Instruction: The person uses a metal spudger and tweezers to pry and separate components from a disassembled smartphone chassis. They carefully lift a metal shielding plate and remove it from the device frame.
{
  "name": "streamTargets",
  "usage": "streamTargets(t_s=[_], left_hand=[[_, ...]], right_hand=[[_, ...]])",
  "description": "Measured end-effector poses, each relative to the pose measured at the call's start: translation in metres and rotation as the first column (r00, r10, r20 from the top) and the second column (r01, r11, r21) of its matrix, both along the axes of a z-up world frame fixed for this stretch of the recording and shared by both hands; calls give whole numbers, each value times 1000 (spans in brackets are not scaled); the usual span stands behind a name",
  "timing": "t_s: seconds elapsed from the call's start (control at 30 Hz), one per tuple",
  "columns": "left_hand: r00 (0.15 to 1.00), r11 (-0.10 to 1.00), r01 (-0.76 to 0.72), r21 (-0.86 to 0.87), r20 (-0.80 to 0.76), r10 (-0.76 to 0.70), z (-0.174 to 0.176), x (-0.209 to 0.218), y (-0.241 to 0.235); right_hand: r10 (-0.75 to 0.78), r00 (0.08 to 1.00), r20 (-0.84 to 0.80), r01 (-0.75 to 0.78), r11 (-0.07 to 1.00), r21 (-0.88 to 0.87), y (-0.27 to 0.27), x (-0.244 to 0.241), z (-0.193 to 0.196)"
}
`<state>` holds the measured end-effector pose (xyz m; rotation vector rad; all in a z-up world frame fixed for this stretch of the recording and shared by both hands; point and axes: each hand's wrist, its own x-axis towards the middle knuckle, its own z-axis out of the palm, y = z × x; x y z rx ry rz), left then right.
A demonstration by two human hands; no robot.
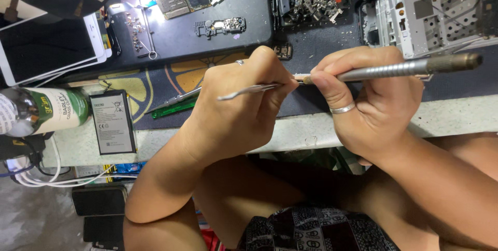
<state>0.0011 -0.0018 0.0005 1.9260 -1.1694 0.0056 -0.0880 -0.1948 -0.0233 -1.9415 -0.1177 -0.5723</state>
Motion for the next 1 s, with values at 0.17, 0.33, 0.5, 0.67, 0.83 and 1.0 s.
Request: streamTargets(t_s=[0.17, 0.33, 0.5, 0.67, 0.83, 1.0], left_hand=[[996, 999, 8, -42, -90, -12, -2, 2, 4], [994, 997, 72, -33, 84, -69, -9, 7, 7], [980, 986, 140, -94, 158, -124, -10, 12, 10], [983, 991, 118, -69, 147, -107, -10, 11, 14], [994, 990, 89, -108, 71, -81, -16, 10, 11], [999, 989, 46, -140, -16, -49, -21, 12, 9]], right_hand=[[12, 1000, 7, -12, 1000, -22, 0, 2, 1], [3, 1000, 28, -2, 1000, -25, -1, 3, 0], [3, 1000, 16, -3, 1000, 4, -3, 3, -5], [39, 999, 24, -39, 999, 24, -6, 5, -8], [39, 999, 15, -39, 999, 3, -7, 4, -9], [46, 999, 10, -46, 999, 18, -8, 5, -10]])
